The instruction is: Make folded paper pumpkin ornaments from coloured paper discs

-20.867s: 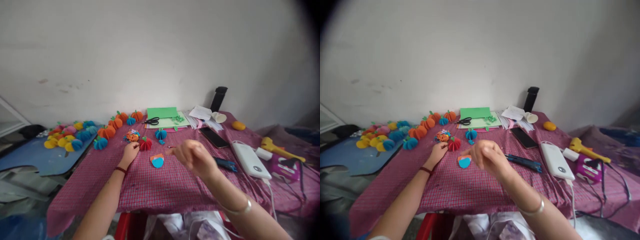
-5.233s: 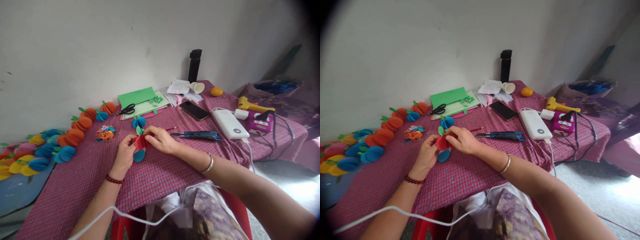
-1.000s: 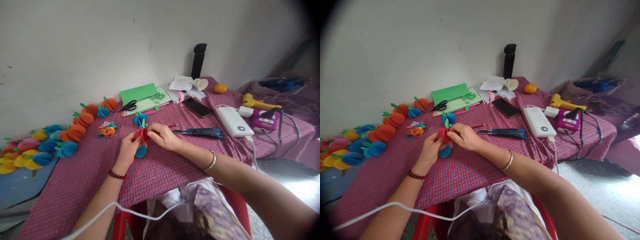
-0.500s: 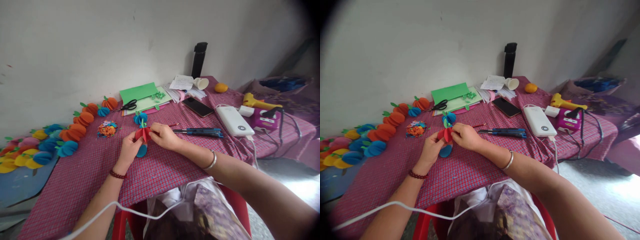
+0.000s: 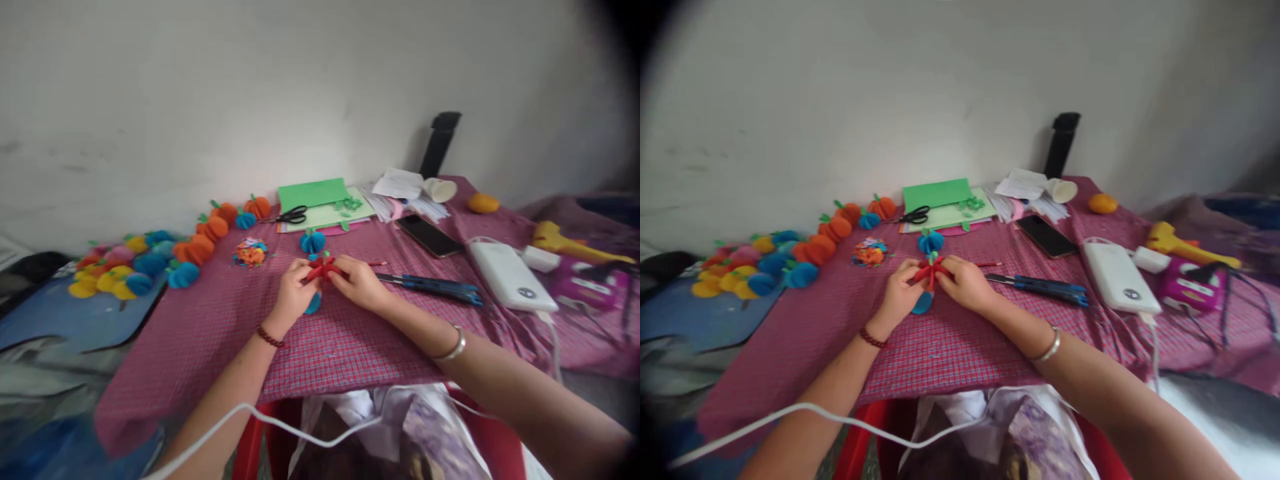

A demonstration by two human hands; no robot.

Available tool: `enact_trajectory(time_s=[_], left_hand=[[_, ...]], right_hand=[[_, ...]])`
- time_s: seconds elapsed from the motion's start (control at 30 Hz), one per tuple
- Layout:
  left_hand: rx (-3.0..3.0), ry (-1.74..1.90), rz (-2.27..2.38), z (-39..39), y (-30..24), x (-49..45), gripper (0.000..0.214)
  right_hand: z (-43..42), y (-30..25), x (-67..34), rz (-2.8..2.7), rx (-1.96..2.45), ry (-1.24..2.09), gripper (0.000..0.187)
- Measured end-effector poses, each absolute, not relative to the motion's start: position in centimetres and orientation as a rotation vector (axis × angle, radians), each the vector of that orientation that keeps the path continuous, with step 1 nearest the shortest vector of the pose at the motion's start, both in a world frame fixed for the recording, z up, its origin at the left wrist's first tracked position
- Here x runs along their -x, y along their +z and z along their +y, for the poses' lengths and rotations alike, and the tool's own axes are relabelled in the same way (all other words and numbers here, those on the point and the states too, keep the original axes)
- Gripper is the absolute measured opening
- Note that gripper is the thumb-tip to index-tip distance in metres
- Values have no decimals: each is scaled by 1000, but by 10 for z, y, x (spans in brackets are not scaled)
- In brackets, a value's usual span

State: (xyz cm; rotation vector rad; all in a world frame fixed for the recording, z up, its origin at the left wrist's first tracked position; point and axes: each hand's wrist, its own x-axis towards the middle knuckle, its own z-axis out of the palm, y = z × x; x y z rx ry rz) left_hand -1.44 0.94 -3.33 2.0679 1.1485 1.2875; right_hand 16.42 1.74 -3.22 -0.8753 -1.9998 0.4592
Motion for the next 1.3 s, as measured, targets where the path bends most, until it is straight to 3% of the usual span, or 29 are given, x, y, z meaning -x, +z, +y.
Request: enact_trajectory(time_s=[0.47, 1.3], left_hand=[[-2132, 1543, 1162, 6, -29, 11, 13], [-2375, 1313, 1295, 22, -46, 17, 11]], right_hand=[[19, -43, -165, -2040, 919, 475, 19], [25, -48, -166, -2018, 898, 426, 20]])
